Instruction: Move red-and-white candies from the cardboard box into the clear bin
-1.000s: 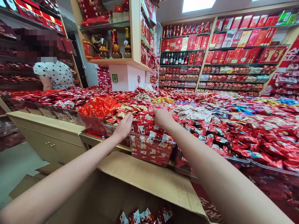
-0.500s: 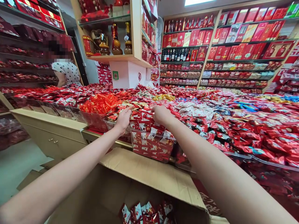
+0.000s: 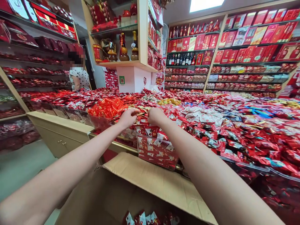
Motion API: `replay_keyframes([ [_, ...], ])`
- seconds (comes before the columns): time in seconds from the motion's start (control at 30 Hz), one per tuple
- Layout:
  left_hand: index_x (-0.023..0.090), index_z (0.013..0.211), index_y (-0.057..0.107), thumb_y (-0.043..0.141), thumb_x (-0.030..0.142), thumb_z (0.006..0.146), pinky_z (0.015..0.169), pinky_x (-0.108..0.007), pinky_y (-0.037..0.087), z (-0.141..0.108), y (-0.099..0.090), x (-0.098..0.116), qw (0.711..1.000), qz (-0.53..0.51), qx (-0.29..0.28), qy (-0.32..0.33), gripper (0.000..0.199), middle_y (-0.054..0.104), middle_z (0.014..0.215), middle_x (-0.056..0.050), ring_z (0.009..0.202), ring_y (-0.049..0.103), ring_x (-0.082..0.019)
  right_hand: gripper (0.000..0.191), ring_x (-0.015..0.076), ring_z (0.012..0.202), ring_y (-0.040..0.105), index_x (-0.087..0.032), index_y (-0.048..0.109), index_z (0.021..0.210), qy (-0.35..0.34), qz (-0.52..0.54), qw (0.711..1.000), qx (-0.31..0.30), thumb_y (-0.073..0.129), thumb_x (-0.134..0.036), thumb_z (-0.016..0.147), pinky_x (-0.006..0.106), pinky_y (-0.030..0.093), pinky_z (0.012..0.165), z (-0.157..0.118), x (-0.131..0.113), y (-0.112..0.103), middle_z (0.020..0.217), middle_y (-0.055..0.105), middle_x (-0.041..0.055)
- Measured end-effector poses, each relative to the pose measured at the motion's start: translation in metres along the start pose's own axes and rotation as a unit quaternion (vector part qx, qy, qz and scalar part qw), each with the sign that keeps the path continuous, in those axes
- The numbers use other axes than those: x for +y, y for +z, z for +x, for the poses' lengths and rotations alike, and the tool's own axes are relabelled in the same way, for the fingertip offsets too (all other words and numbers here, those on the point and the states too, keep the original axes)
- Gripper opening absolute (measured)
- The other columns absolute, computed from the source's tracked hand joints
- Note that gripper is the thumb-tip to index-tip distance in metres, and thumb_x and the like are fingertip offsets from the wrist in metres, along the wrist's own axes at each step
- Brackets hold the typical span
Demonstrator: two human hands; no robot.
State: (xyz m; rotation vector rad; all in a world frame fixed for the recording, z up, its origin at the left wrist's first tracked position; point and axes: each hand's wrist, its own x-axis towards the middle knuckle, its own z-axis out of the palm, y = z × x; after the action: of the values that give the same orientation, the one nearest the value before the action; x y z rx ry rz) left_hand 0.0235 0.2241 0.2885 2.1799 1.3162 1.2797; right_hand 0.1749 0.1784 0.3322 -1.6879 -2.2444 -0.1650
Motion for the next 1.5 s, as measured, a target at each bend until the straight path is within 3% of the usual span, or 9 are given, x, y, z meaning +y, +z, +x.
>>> replay_keyframes([
  [0.17, 0.016, 0.088, 0.066, 0.052, 0.013, 0.065, 0.082, -0.032, 0.045, 0.004, -0.011, 0.002, 0.991, 0.101, -0.074, 0.044, 0.027, 0.067, 0.09, -0.006, 0.086, 0.059, -0.02, 0.017, 0.0164, 0.065, 0.059, -0.017, 0.068, 0.074, 0.008, 0.025, 0.999, -0.032, 0.055, -0.019, 0.065, 0.023, 0.04, 0.052, -0.005, 0.009, -0.006, 0.072, 0.068, 0.0058],
  [0.33, 0.016, 0.07, 0.066, 0.057, 0.016, 0.065, 0.077, -0.036, 0.045, 0.003, -0.009, 0.001, 0.985, 0.155, -0.071, 0.041, 0.01, 0.066, 0.075, -0.004, 0.076, 0.059, -0.019, 0.016, 0.0131, 0.057, 0.056, -0.017, 0.069, 0.073, 0.019, 0.035, 0.998, -0.05, 0.056, -0.021, 0.064, 0.021, 0.037, 0.047, -0.003, 0.01, -0.002, 0.066, 0.067, 0.004],
  [0.53, 0.016, 0.069, 0.063, 0.058, 0.011, 0.063, 0.072, -0.037, 0.047, -0.004, -0.007, -0.002, 0.994, 0.111, -0.007, 0.002, 0.009, 0.065, 0.067, -0.004, 0.068, 0.059, -0.019, 0.02, 0.0159, 0.066, 0.058, -0.016, 0.068, 0.08, -0.003, 0.035, 0.999, -0.031, 0.051, -0.024, 0.071, 0.025, 0.038, 0.055, -0.015, 0.012, -0.005, 0.076, 0.069, 0.0068],
  [0.73, 0.014, 0.11, 0.042, 0.029, 0.019, 0.084, 0.087, -0.033, 0.046, -0.047, 0.008, 0.006, 0.988, -0.041, 0.146, 0.038, 0.03, 0.059, 0.107, -0.013, 0.098, 0.057, -0.016, 0.023, 0.0161, 0.068, 0.058, -0.016, 0.067, 0.081, -0.053, 0.052, 0.994, 0.082, 0.047, -0.027, 0.077, 0.027, 0.039, 0.06, -0.054, 0.018, -0.018, 0.078, 0.069, 0.0075],
  [0.87, 0.016, 0.117, 0.034, 0.03, 0.015, 0.084, 0.092, -0.033, 0.044, -0.071, 0.026, 0.016, 0.985, -0.091, 0.131, 0.072, 0.034, 0.055, 0.117, -0.015, 0.111, 0.052, -0.014, 0.018, 0.0133, 0.064, 0.058, -0.018, 0.067, 0.079, -0.067, 0.065, 0.995, 0.034, 0.051, -0.023, 0.074, 0.024, 0.04, 0.06, -0.066, 0.017, -0.012, 0.075, 0.069, 0.0044],
  [1.0, 0.014, 0.121, 0.033, 0.031, 0.013, 0.084, 0.096, -0.033, 0.041, -0.061, 0.032, 0.027, 0.985, -0.068, 0.114, 0.113, 0.037, 0.052, 0.121, -0.015, 0.113, 0.049, -0.014, 0.018, 0.0147, 0.065, 0.058, -0.018, 0.068, 0.076, -0.056, 0.02, 0.998, 0.02, 0.051, -0.019, 0.071, 0.025, 0.039, 0.059, -0.063, 0.016, -0.004, 0.073, 0.069, 0.0051],
  [1.2, 0.013, 0.107, 0.053, 0.035, 0.016, 0.083, 0.093, -0.037, 0.042, -0.049, 0.028, 0.031, 0.984, 0.027, 0.089, 0.153, 0.03, 0.06, 0.11, -0.013, 0.104, 0.054, -0.019, 0.02, 0.0149, 0.068, 0.06, -0.017, 0.068, 0.082, -0.037, 0.022, 0.999, -0.014, 0.051, -0.021, 0.072, 0.024, 0.041, 0.061, -0.069, 0.023, -0.019, 0.078, 0.07, 0.0053],
  [1.4, 0.023, 0.106, 0.056, 0.039, 0.027, 0.084, 0.102, -0.051, 0.025, -0.072, 0.02, 0.05, 0.954, 0.186, 0.022, 0.233, 0.028, 0.045, 0.132, -0.007, 0.126, 0.031, -0.025, 0.016, 0.0163, 0.065, 0.06, -0.017, 0.068, 0.076, -0.031, -0.074, 0.993, -0.091, 0.056, -0.024, 0.068, 0.025, 0.041, 0.057, -0.082, 0.025, -0.028, 0.071, 0.069, 0.0057],
  [1.5, 0.025, 0.104, 0.056, 0.04, 0.028, 0.083, 0.099, -0.058, 0.025, -0.077, 0.023, 0.058, 0.94, 0.262, -0.015, 0.216, 0.027, 0.038, 0.137, -0.008, 0.129, 0.024, -0.03, 0.018, 0.0187, 0.072, 0.061, -0.016, 0.066, 0.079, -0.012, -0.106, 0.991, -0.082, 0.054, -0.023, 0.069, 0.026, 0.043, 0.061, -0.084, 0.022, -0.022, 0.078, 0.068, 0.0093],
])
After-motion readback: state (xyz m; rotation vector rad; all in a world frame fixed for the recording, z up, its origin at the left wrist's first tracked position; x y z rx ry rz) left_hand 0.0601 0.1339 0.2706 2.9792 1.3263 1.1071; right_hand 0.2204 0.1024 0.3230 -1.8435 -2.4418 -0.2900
